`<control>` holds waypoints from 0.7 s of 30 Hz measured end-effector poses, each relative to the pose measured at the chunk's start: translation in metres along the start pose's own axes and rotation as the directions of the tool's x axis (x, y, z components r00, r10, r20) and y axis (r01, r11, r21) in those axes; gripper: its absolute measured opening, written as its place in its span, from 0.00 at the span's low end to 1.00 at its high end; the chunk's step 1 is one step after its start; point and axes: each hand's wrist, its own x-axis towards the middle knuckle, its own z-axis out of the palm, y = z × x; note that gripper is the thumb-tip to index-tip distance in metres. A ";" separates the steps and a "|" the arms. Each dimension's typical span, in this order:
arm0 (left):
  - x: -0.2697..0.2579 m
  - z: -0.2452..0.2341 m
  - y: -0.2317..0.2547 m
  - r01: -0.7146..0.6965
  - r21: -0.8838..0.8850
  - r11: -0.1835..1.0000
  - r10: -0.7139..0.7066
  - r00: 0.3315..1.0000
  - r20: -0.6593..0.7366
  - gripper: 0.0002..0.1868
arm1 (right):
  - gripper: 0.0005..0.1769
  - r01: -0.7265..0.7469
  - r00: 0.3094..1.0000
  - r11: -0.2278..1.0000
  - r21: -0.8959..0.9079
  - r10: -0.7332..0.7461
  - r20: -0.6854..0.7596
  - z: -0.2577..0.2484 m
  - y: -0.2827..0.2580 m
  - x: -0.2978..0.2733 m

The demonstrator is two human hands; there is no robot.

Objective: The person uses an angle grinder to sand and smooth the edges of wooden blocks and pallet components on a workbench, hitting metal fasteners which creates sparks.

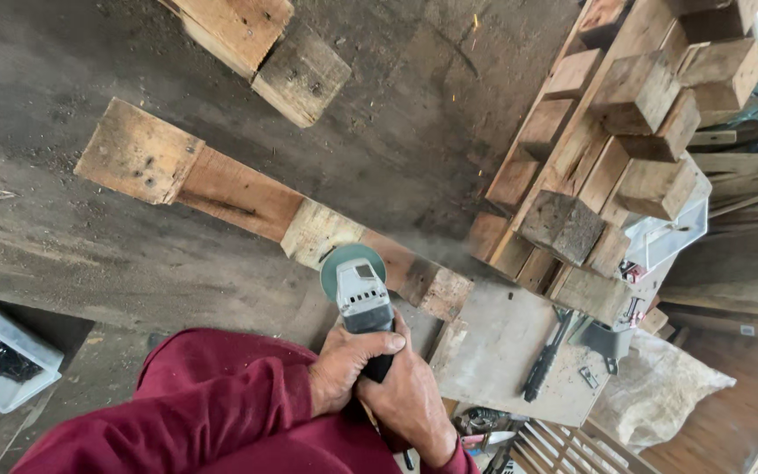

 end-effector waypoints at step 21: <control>0.002 -0.009 0.002 -0.043 -0.007 0.999 0.043 0.998 0.052 0.16 | 0.55 -0.180 0.983 0.983 -0.027 0.181 0.037 0.004 -0.002 -0.001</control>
